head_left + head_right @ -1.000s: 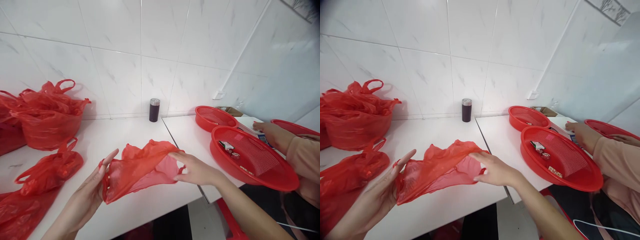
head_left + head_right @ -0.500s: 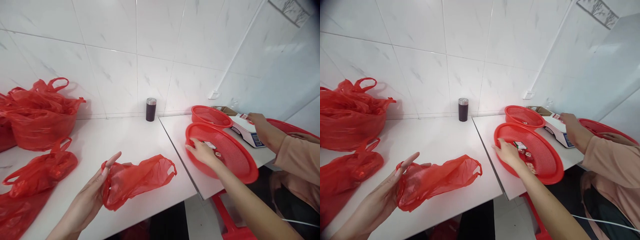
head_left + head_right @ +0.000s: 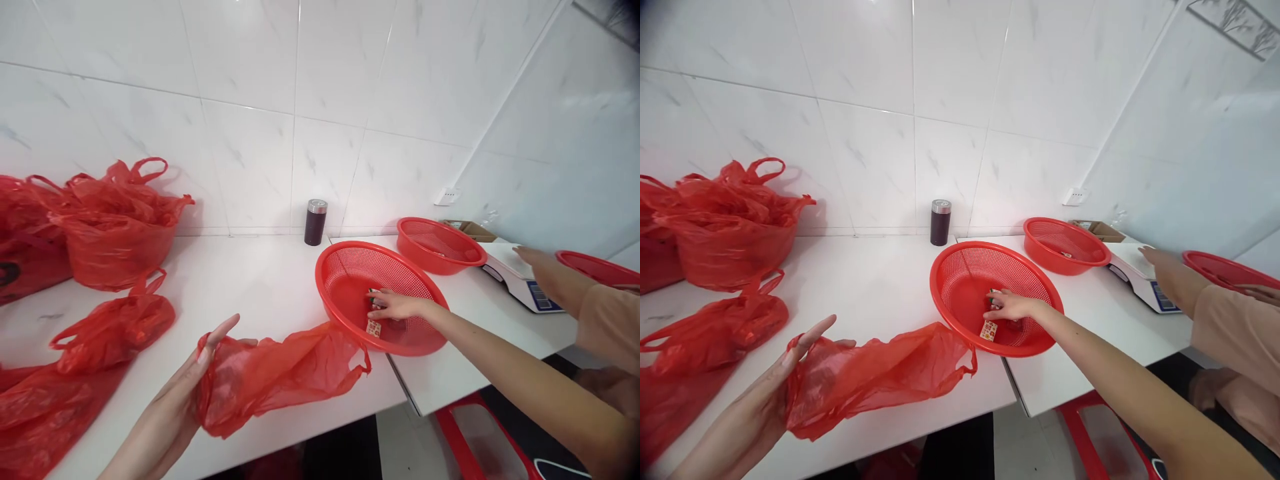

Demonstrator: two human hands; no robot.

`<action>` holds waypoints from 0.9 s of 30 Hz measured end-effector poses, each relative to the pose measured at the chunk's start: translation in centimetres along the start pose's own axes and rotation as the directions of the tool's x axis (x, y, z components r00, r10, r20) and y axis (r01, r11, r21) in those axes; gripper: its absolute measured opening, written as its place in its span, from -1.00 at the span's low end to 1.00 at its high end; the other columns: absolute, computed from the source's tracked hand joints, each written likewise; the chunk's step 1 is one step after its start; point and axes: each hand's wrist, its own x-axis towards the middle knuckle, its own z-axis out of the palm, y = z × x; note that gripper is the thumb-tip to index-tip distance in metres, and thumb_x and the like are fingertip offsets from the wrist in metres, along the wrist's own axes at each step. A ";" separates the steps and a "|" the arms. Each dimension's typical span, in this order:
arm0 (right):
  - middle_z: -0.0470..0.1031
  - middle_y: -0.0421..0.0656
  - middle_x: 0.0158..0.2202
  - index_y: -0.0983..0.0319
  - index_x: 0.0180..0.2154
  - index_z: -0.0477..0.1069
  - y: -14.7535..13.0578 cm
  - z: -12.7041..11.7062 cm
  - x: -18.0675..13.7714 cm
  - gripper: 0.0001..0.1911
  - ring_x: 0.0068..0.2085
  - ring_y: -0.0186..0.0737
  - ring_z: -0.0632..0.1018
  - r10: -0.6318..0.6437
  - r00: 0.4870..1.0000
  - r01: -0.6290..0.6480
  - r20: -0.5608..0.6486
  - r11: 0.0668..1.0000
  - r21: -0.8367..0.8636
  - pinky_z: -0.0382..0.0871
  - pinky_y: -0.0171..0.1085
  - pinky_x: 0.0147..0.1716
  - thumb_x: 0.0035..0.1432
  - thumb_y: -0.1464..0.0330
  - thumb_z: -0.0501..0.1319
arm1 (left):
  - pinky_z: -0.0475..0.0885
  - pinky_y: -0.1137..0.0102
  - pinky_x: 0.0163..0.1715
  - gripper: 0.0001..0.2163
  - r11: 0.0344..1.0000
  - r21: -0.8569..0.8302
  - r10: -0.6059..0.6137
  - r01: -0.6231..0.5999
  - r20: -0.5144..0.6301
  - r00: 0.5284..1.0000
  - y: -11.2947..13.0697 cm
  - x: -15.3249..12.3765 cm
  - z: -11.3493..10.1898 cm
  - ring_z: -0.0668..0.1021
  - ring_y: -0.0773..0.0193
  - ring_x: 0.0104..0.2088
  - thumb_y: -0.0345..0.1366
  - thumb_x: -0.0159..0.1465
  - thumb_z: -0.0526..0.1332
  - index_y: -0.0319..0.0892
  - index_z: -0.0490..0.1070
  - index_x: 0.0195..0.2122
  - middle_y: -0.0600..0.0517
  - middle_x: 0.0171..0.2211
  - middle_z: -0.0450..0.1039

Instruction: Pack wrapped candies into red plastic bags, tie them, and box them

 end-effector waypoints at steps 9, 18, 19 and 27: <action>0.30 -0.03 -0.04 0.13 -0.20 0.48 -3.2 4.8 -1.9 -0.57 -0.58 -0.45 0.37 0.070 0.992 -0.064 -0.101 0.996 0.058 0.31 -0.29 -0.61 -0.24 0.34 0.37 | 0.57 0.33 -0.19 -0.43 1.000 -0.001 0.000 0.000 -0.020 1.000 -0.8 0.6 0.1 0.52 -0.04 0.04 0.03 0.16 0.26 0.18 0.26 0.22 -0.01 0.02 0.53; 0.42 -0.22 -0.41 0.20 -0.36 0.33 -3.3 2.0 0.4 -0.75 -0.48 -0.32 0.47 -0.031 0.994 0.074 -0.101 0.889 0.451 0.44 -0.30 -0.52 -0.16 0.42 0.32 | 0.57 0.32 -0.18 -0.43 0.999 -0.020 0.028 -0.029 -0.052 0.998 -0.3 0.4 0.4 0.52 -0.06 0.06 0.01 0.18 0.26 0.16 0.26 0.23 -0.05 0.03 0.52; 0.42 -0.22 -0.39 0.20 -0.37 0.31 -3.4 1.4 0.5 -0.77 -0.44 -0.31 0.48 -0.041 0.991 0.097 -0.127 0.871 0.482 0.47 -0.28 -0.48 -0.13 0.41 0.30 | 0.57 0.32 -0.18 -0.43 0.999 -0.025 0.036 -0.038 -0.056 0.998 -0.2 0.3 0.6 0.52 -0.05 0.05 0.00 0.17 0.26 0.16 0.26 0.23 -0.05 0.02 0.53; 0.46 -0.21 -0.27 0.16 -0.26 0.29 -9.5 -0.7 -5.0 -0.79 -0.26 -0.26 0.54 -0.398 0.910 0.367 -0.119 0.636 0.679 0.51 -0.22 -0.31 0.08 0.28 0.28 | 0.57 0.34 -0.20 -0.42 0.996 -0.031 0.085 -0.087 -0.064 0.994 0.0 0.6 2.0 0.44 -0.02 0.15 0.00 0.18 0.26 0.28 0.19 0.24 0.01 0.15 0.42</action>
